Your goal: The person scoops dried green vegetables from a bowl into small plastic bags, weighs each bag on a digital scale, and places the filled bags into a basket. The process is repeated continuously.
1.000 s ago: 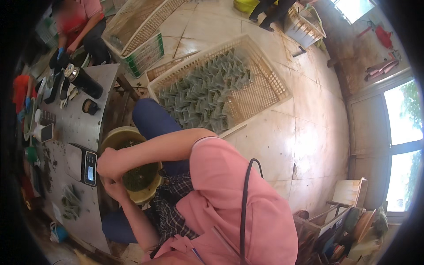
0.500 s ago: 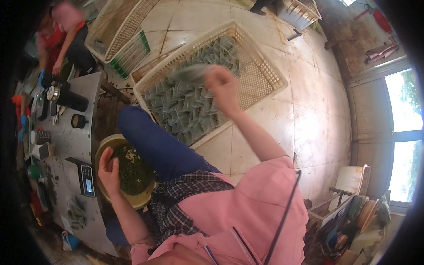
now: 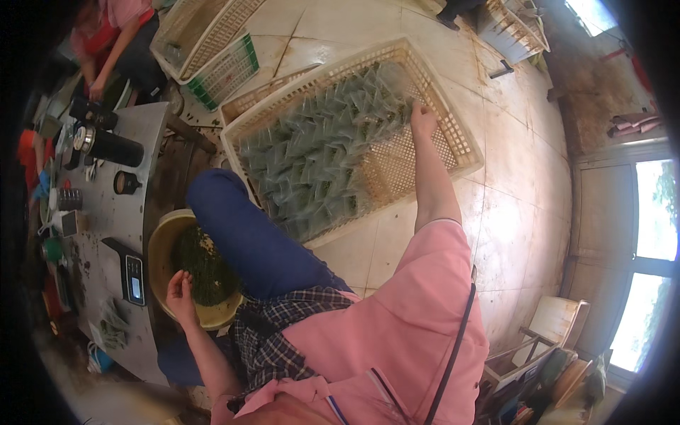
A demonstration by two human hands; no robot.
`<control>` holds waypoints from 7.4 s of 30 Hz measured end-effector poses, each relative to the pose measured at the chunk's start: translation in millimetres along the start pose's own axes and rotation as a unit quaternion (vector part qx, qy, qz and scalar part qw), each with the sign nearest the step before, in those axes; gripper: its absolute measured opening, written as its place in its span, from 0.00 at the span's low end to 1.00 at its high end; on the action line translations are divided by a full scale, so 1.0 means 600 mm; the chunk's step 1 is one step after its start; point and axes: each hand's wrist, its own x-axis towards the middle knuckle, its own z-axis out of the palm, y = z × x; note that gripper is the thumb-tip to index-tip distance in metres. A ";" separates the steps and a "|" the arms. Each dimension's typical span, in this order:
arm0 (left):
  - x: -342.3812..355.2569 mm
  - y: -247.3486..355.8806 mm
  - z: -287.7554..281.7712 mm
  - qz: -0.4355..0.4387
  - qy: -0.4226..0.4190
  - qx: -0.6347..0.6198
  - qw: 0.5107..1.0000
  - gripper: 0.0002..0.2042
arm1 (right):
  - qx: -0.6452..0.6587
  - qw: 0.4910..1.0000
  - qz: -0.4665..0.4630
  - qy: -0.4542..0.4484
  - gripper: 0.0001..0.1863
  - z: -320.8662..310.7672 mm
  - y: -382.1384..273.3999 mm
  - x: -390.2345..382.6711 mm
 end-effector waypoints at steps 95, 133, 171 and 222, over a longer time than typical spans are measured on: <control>0.070 0.053 -0.267 0.247 0.433 0.176 0.849 0.09 | 0.217 0.626 -0.286 -0.692 0.06 0.094 -0.700 -1.005; 0.036 0.043 -0.297 0.167 0.367 -0.053 0.914 0.07 | 0.265 0.660 -0.487 -0.507 0.09 0.108 -0.665 -1.039; -0.028 0.052 -0.085 0.088 0.043 -0.023 0.995 0.19 | 0.340 0.647 -0.582 -0.358 0.13 -0.132 -0.630 -0.840; 0.098 0.111 -0.455 0.194 0.544 -0.113 0.809 0.11 | 0.299 0.819 -0.397 -0.286 0.08 -0.044 -0.455 -0.611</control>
